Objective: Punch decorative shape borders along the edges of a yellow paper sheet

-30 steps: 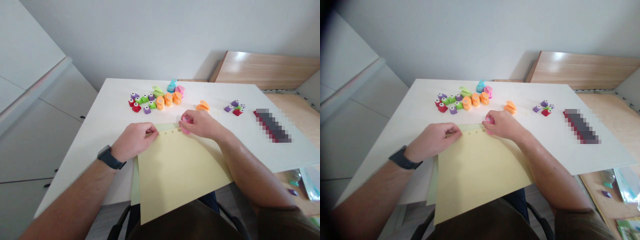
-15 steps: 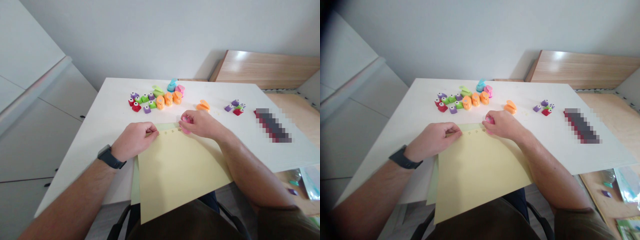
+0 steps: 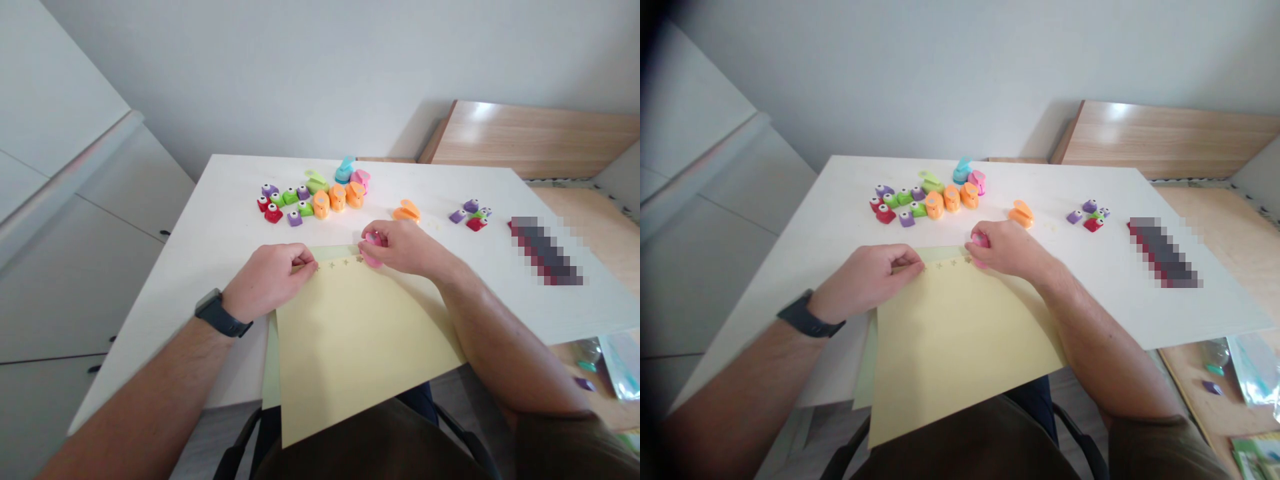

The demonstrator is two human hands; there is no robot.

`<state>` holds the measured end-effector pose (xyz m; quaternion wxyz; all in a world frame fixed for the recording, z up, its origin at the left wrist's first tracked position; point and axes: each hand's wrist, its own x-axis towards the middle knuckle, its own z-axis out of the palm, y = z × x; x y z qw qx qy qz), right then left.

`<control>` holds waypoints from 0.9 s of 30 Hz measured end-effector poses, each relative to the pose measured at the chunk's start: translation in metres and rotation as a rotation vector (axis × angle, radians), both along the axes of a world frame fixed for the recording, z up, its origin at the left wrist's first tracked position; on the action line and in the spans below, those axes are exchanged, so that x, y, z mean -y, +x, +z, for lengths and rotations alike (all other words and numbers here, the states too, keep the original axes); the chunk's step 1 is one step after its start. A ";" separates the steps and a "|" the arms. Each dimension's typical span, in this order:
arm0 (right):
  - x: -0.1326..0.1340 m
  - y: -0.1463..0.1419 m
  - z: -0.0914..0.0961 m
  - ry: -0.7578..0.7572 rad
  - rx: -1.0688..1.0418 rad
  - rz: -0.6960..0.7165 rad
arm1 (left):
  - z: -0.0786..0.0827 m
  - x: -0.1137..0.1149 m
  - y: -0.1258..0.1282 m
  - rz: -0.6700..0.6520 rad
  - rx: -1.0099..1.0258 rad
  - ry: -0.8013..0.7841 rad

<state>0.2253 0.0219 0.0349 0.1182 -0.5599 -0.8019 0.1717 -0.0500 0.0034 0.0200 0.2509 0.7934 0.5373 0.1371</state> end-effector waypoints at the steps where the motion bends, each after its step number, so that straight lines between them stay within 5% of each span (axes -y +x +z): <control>1: 0.000 0.000 0.001 -0.003 -0.001 0.000 | 0.000 0.000 0.000 -0.002 0.002 0.003; 9: -0.001 -0.007 0.009 0.048 -0.056 -0.091 | 0.000 0.000 0.000 -0.011 0.009 0.009; 14: -0.011 -0.017 -0.002 0.179 -0.051 -0.139 | 0.000 0.000 0.000 -0.015 0.003 0.010; 27: -0.031 -0.026 -0.018 0.184 0.189 -0.165 | -0.001 0.000 0.000 -0.013 0.003 0.023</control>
